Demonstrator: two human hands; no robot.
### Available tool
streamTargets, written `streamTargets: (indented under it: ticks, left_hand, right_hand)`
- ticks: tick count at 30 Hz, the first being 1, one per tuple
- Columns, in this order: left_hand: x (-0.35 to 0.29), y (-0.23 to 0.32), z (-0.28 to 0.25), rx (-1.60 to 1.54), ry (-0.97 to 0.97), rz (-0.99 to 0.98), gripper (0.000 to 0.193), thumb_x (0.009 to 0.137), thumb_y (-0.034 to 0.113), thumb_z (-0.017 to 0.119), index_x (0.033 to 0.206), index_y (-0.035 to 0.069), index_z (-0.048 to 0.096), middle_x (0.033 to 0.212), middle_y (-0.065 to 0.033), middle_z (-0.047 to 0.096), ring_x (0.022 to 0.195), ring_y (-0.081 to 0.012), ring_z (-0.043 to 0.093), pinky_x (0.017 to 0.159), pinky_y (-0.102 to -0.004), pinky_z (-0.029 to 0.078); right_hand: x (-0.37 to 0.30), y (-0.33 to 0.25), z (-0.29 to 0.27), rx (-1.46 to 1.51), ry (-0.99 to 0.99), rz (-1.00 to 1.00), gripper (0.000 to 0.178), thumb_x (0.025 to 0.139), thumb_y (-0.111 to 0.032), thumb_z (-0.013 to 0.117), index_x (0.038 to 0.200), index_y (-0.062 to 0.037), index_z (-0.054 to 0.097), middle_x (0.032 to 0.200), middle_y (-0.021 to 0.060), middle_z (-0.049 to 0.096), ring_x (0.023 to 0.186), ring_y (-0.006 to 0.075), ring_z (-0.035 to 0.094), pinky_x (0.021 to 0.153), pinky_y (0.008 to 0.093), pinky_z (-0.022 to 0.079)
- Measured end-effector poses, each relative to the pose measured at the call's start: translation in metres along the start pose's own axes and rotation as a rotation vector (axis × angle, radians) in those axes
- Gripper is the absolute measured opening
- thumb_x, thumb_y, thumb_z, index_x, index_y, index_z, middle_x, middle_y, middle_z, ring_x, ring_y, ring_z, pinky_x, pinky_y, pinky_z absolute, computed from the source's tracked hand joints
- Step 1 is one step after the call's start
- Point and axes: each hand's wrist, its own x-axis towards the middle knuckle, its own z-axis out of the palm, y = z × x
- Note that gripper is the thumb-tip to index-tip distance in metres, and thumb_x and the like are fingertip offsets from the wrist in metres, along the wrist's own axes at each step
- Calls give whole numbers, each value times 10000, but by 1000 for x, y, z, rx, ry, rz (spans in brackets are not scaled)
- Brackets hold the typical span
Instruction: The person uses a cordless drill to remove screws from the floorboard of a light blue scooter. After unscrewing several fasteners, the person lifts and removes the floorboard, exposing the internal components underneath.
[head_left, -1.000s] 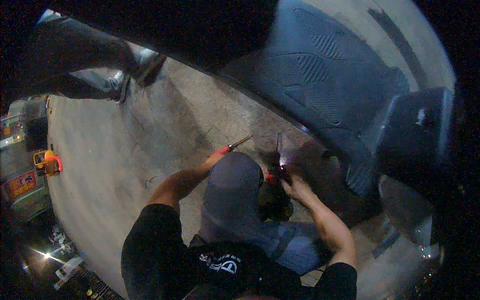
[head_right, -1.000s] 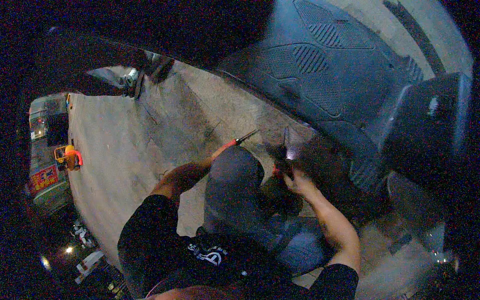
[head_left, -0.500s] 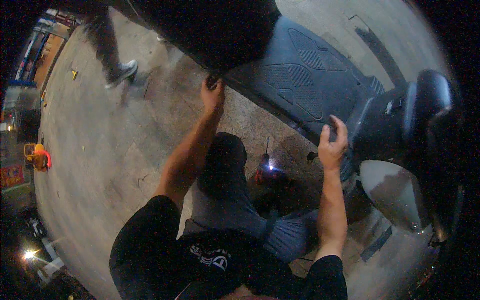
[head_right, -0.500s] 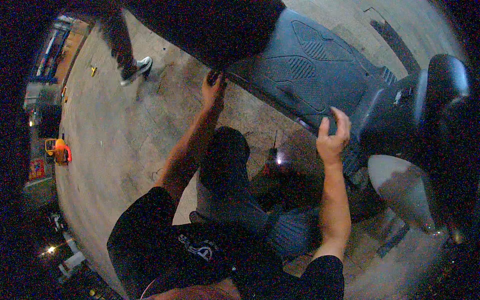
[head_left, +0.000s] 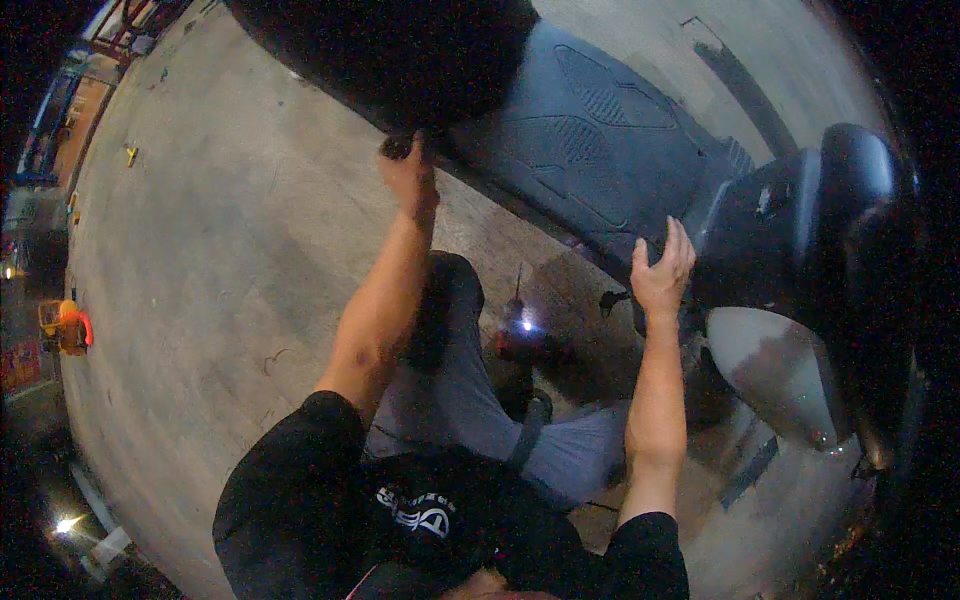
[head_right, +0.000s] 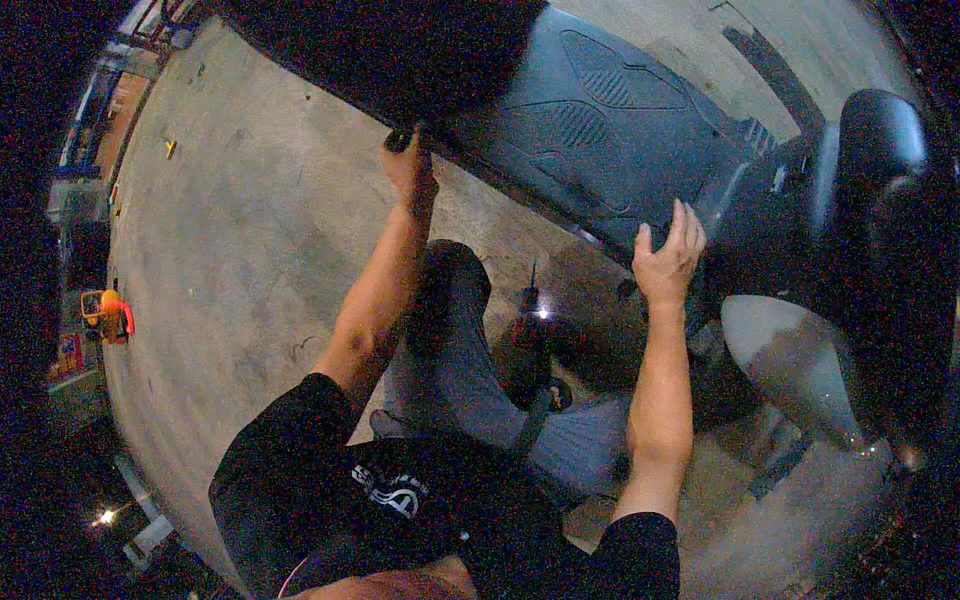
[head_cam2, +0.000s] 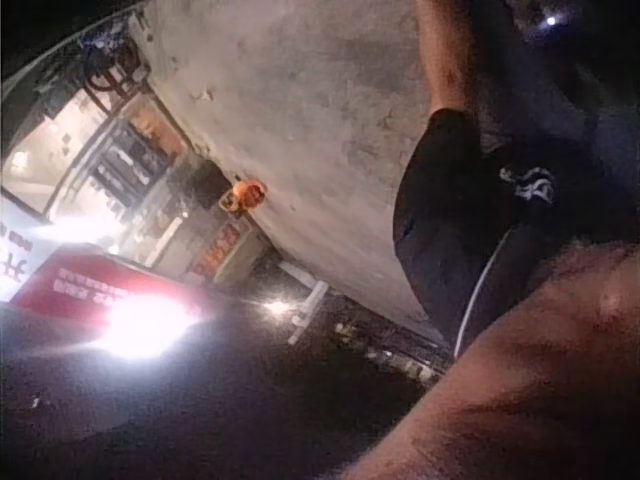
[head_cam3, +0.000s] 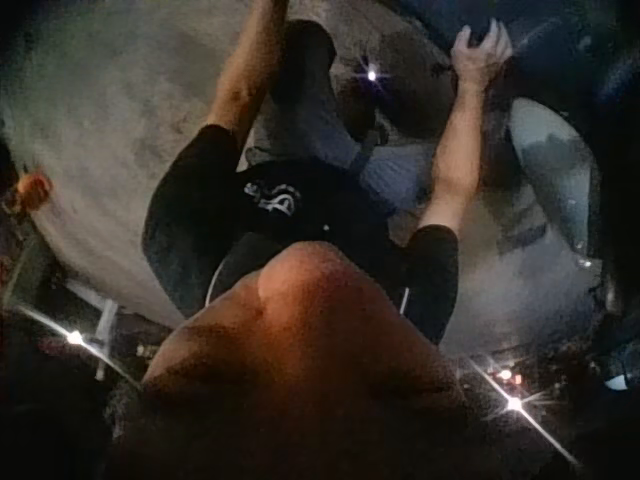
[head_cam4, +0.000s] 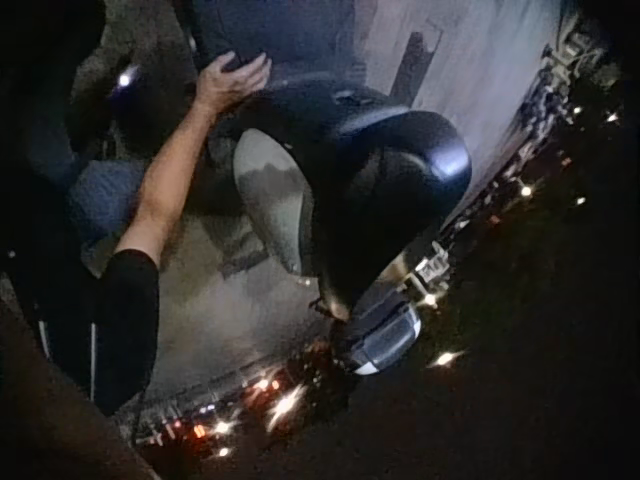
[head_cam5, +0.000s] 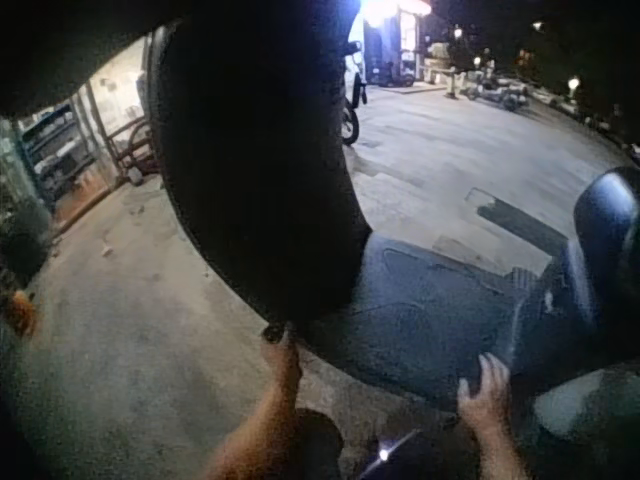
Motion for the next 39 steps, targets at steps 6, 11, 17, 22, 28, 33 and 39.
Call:
streamTargets:
  ticks: [6, 11, 17, 22, 28, 33, 39]
  left_hand:
    - [33, -38, -22, -106, -72, -27, 394, 824, 155, 733, 1089, -39, 515, 973, -101, 602, 803, -175, 555, 704, -296, 470]
    - [9, -23, -15, -103, -115, -225, 420, 896, 419, 604, 1124, 69, 568, 967, -40, 587, 861, -184, 528, 755, -341, 459]
    - [4, -32, -17, -215, -403, -572, 785, 801, 653, 579, 1340, 107, 416, 1311, -133, 445, 1160, -333, 448, 976, -523, 414]
    - [-71, -4, 16, -256, -409, -804, 754, 841, 664, 510, 1354, 122, 402, 1326, -158, 421, 1140, -343, 454, 944, -515, 422]
    - [-110, -40, 18, -355, -366, -952, 534, 892, 553, 516, 1156, 89, 518, 1026, -111, 561, 927, -299, 550, 807, -442, 472]
    - [-118, -73, 6, -377, -429, -848, 304, 900, 364, 554, 993, 76, 583, 922, -102, 624, 838, -271, 579, 790, -410, 486]
    - [-170, -37, 41, -295, -351, -1038, 167, 890, 239, 548, 908, 78, 588, 798, -70, 611, 711, -216, 562, 648, -365, 488]
  right_hand:
    - [-3, -1, 0, 217, 134, 215, 501, 784, -81, 573, 1270, 1, 484, 1171, 224, 568, 1099, 393, 514, 971, 460, 398]
    - [-9, 9, 3, 429, 245, 279, 440, 822, 14, 416, 1257, 21, 480, 1149, 207, 593, 1078, 328, 572, 949, 417, 436]
    - [1, 28, -7, 554, 122, 309, 414, 861, 8, 373, 1257, 39, 489, 1149, 208, 613, 1093, 302, 597, 958, 366, 450]
    - [9, 44, -39, 921, -60, 618, 428, 949, -62, 385, 1364, 39, 371, 1295, 173, 521, 1215, 245, 504, 1033, 357, 385]
    - [33, 18, -67, 1147, -166, 843, 603, 941, -230, 510, 1440, -6, 256, 1335, 168, 486, 1231, 274, 479, 1028, 389, 378]
    - [38, 18, -56, 974, -361, 815, 643, 939, -287, 541, 1453, -24, 259, 1333, 170, 490, 1208, 273, 499, 1013, 388, 388]
    - [18, 51, -38, 751, -254, 698, 536, 960, -247, 494, 1411, -4, 335, 1330, 170, 492, 1147, 238, 537, 976, 352, 432]
